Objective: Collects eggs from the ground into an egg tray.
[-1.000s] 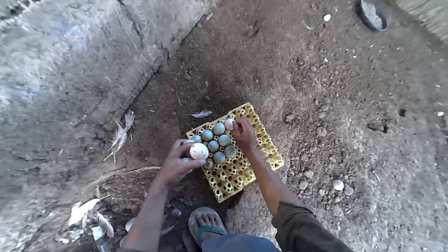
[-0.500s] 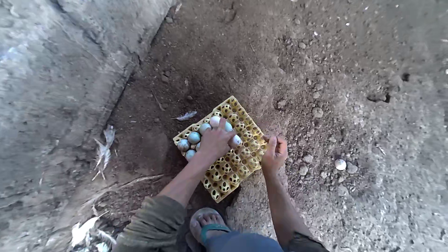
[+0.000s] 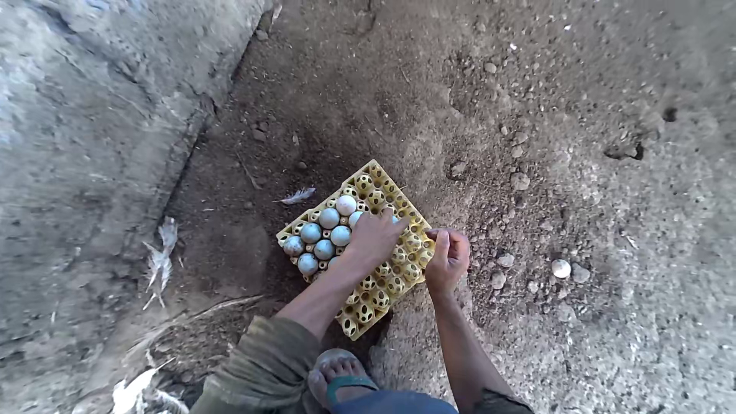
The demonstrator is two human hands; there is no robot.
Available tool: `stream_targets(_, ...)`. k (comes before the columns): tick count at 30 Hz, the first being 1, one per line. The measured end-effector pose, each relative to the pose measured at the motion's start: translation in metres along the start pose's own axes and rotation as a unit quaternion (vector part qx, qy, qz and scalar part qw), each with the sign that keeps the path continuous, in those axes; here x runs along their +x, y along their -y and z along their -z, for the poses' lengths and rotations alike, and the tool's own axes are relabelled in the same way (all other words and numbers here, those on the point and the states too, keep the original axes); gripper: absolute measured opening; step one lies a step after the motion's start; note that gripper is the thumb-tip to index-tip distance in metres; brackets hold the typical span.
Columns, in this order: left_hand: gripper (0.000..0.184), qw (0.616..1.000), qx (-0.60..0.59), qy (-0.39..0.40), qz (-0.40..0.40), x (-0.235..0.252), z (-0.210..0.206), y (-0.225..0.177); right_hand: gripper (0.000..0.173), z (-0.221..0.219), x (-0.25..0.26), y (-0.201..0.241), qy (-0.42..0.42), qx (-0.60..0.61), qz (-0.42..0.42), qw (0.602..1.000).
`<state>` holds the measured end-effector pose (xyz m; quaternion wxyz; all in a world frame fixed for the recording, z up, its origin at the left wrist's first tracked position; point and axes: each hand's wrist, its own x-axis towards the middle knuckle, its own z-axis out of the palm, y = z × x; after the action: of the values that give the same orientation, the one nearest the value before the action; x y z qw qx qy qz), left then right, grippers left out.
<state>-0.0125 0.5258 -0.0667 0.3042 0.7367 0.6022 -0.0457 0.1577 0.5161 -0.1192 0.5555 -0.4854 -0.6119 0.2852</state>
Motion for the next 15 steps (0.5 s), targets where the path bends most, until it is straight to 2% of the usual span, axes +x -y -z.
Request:
stream_targets(3, 0.061, 0.998, -0.037, -0.011, 0.042, 0.013, 0.009, -0.005, 0.018, 0.002, 0.000, 0.000, 0.001, 0.014, -0.001, 1.000)
stream_targets(7, 0.057, 0.976, -0.140, -0.133, 0.102, 0.030, 0.005, 0.010, 0.019, 0.006, 0.002, 0.003, -0.007, 0.024, 0.002, 1.000)
stream_targets(9, 0.059, 0.966, -0.136, -0.179, 0.124, 0.037, 0.000, 0.016, 0.019, 0.008, 0.004, 0.005, -0.014, 0.030, 0.005, 0.999)
stream_targets(13, 0.075, 0.967, -0.103, -0.198, 0.125, 0.041, -0.004, 0.016, 0.021, 0.009, 0.004, 0.008, -0.016, 0.036, 0.011, 0.999)
stream_targets(15, 0.070, 0.951, -0.137, -0.254, 0.109, 0.033, -0.006, 0.020, 0.021, 0.007, 0.004, 0.013, -0.006, 0.040, 0.024, 0.999)
